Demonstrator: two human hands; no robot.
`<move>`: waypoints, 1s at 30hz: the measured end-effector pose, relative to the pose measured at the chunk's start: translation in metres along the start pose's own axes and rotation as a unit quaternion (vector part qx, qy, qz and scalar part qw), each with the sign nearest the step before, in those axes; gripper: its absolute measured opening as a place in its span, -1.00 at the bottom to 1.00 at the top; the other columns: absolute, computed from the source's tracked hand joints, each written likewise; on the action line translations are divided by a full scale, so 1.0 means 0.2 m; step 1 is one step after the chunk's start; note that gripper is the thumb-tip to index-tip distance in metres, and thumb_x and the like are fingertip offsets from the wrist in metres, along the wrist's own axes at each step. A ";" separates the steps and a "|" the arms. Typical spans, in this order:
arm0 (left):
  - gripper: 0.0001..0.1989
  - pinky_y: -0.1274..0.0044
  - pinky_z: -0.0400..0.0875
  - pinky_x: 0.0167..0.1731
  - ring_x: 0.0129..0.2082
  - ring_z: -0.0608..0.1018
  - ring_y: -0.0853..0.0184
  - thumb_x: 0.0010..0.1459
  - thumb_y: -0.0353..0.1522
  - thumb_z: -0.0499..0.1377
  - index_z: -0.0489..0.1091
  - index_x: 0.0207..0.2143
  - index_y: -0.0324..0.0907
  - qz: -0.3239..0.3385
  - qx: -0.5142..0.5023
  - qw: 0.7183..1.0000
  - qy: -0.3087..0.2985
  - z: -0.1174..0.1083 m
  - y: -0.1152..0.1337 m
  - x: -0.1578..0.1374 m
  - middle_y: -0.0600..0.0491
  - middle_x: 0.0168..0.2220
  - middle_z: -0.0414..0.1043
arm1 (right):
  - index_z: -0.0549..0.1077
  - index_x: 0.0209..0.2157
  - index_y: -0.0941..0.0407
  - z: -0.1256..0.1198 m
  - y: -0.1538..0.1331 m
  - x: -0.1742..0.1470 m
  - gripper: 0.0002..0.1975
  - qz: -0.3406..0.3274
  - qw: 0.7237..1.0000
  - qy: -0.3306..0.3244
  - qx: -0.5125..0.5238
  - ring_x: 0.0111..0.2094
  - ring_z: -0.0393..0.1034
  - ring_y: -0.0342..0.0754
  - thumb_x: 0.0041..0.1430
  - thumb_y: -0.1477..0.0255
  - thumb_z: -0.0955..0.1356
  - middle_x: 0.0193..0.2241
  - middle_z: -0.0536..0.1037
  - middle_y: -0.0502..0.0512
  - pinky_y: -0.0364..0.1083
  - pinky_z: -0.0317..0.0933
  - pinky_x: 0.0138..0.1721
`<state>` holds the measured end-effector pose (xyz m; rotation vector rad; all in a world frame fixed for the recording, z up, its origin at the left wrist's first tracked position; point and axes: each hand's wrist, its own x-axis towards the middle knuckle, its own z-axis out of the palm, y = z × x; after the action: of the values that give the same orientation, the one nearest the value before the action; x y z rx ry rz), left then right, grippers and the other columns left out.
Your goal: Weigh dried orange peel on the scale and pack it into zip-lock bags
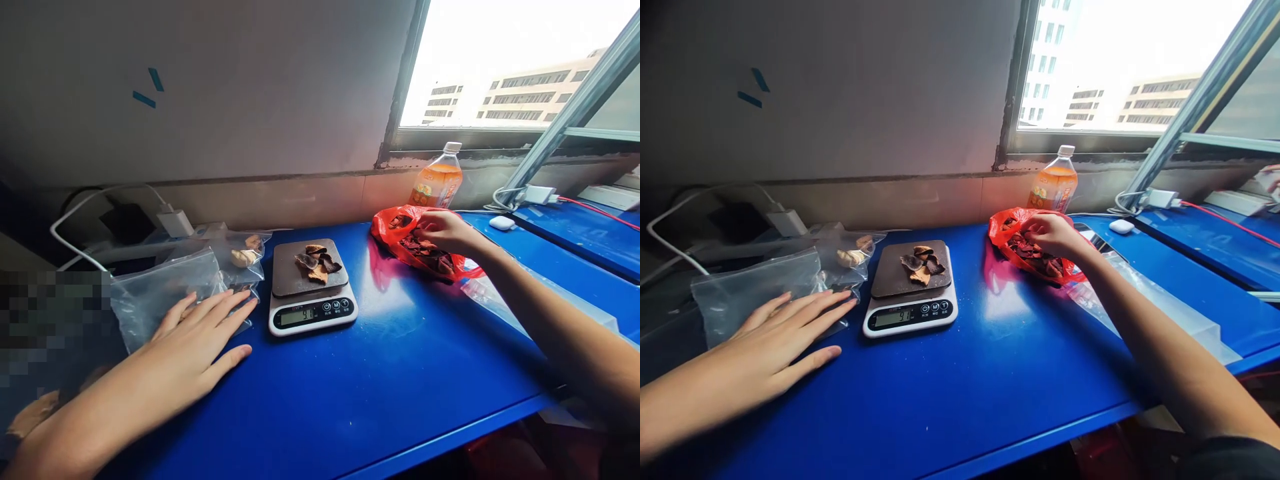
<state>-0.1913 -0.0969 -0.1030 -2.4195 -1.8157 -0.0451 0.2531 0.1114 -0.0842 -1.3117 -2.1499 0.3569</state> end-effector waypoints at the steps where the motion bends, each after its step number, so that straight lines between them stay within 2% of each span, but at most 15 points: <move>1: -0.37 -0.12 0.05 0.24 0.29 0.27 -0.12 0.28 0.02 -0.09 0.19 0.31 0.02 0.000 -0.001 1.000 0.001 0.00 0.00 0.00 0.03 0.33 0.19 | 0.49 -0.38 0.12 -0.02 -0.04 -0.03 -0.81 0.004 0.999 0.005 0.035 -0.50 0.39 -0.10 0.05 0.30 0.34 -0.45 0.54 0.05 -0.13 0.25 -0.51; 4: -0.36 -0.10 0.05 0.25 0.29 0.28 -0.12 0.26 0.01 -0.07 0.22 0.30 -0.01 -0.006 -0.005 1.000 -0.010 -0.02 0.01 0.00 0.01 0.31 0.22 | 0.49 -0.32 0.12 -0.03 -0.23 -0.14 -0.77 -0.020 0.997 0.017 0.075 -0.43 0.44 -0.07 0.08 0.24 0.39 -0.41 0.55 0.08 -0.11 0.31 -0.45; 8: -0.36 -0.03 -0.01 0.30 0.33 0.21 -0.07 0.25 -0.01 -0.01 0.20 0.31 -0.04 -0.020 -0.013 0.999 -0.034 -0.05 0.04 0.00 0.00 0.33 0.19 | 0.51 -0.32 0.10 0.11 -0.57 -0.29 -0.88 -0.156 0.985 0.059 0.035 -0.43 0.44 -0.10 0.20 0.36 0.36 -0.37 0.58 0.09 -0.11 0.30 -0.42; 9: -0.36 -0.01 -0.01 0.31 0.34 0.18 -0.06 0.25 -0.02 -0.01 0.20 0.31 -0.03 -0.022 -0.016 0.999 -0.038 -0.06 0.05 0.00 0.01 0.33 0.18 | 0.52 -0.32 0.09 0.16 -0.65 -0.32 -0.89 -0.201 0.978 0.046 0.006 -0.47 0.40 -0.13 0.25 0.41 0.34 -0.40 0.57 0.06 -0.12 0.28 -0.43; 11: -0.38 -0.01 -0.03 0.31 0.35 0.17 -0.04 0.26 -0.02 -0.01 0.19 0.31 -0.01 -0.023 -0.022 0.998 -0.046 -0.07 0.07 0.00 0.02 0.34 0.17 | 0.53 -0.28 0.09 0.29 -0.78 -0.33 -0.84 -0.299 0.951 0.061 -0.048 -0.46 0.38 -0.13 0.28 0.51 0.29 -0.37 0.57 0.08 -0.12 0.23 -0.44; 14: -0.39 -0.02 -0.06 0.31 0.34 0.20 -0.02 0.27 -0.05 -0.02 0.20 0.31 -0.03 -0.022 -0.020 0.998 -0.058 -0.08 0.07 0.00 0.00 0.35 0.16 | 0.54 -0.29 0.12 0.45 -0.91 -0.26 -0.78 -0.385 0.907 0.091 -0.145 -0.36 0.37 -0.05 0.27 0.57 0.26 -0.32 0.57 0.15 -0.07 0.19 -0.39; 17: -0.43 -0.01 -0.04 0.31 0.33 0.22 0.00 0.28 -0.10 0.00 0.24 0.29 -0.05 -0.014 -0.019 0.998 -0.055 -0.08 0.07 0.00 -0.02 0.34 0.18 | 0.53 -0.37 0.13 0.56 -0.97 -0.14 -0.76 -0.451 0.868 0.084 -0.190 -0.31 0.31 -0.01 0.29 0.56 0.26 -0.35 0.54 0.16 -0.03 0.15 -0.31; 20: -0.44 0.00 -0.04 0.31 0.33 0.23 0.02 0.28 -0.13 0.01 0.24 0.29 -0.06 -0.010 -0.023 0.998 -0.050 -0.08 0.07 -0.01 -0.02 0.33 0.19 | 0.51 -0.42 0.12 0.60 -0.97 -0.05 -0.73 -0.496 0.842 0.069 -0.200 -0.30 0.25 0.00 0.32 0.54 0.25 -0.41 0.51 0.15 -0.01 0.10 -0.30; 22: -0.43 0.02 -0.07 0.33 0.33 0.22 0.02 0.28 -0.13 0.01 0.23 0.29 -0.07 -0.012 -0.026 0.998 -0.051 -0.08 0.07 -0.02 -0.03 0.33 0.18 | 0.52 -0.40 0.12 0.60 -0.95 -0.03 -0.74 -0.504 0.836 0.073 -0.203 -0.29 0.23 0.00 0.32 0.53 0.25 -0.40 0.51 0.15 -0.01 0.08 -0.30; 25: -0.44 0.03 -0.09 0.33 0.34 0.21 0.03 0.27 -0.14 0.02 0.24 0.29 -0.07 -0.011 -0.031 0.998 -0.048 -0.08 0.07 -0.02 -0.03 0.34 0.17 | 0.53 -0.33 0.13 0.58 -0.92 -0.02 -0.78 -0.487 0.842 0.103 -0.208 -0.29 0.22 0.00 0.31 0.55 0.26 -0.36 0.53 0.16 -0.03 0.09 -0.30; 27: -0.44 0.03 -0.09 0.33 0.34 0.20 0.03 0.27 -0.16 0.03 0.24 0.28 -0.07 -0.011 -0.035 0.998 -0.051 -0.08 0.08 -0.02 -0.02 0.34 0.16 | 0.52 -0.34 0.15 0.57 -0.89 -0.02 -0.80 -0.474 0.846 0.117 -0.212 -0.31 0.21 0.00 0.29 0.56 0.27 -0.36 0.53 0.16 -0.04 0.10 -0.31; 30: -0.42 0.01 -0.09 0.32 0.35 0.18 0.02 0.26 -0.15 0.02 0.22 0.30 -0.06 -0.017 -0.036 0.997 -0.061 -0.09 0.08 -0.01 -0.01 0.35 0.15 | 0.50 -0.40 0.14 0.59 -0.86 -0.03 -0.81 -0.475 0.846 0.103 -0.219 -0.33 0.21 -0.01 0.30 0.52 0.29 -0.41 0.49 0.14 -0.06 0.13 -0.31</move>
<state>-0.1763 -0.1055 -0.0867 -2.4910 -1.9391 0.0341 0.0603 0.0331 -0.0919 -0.2978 -2.4469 -0.6787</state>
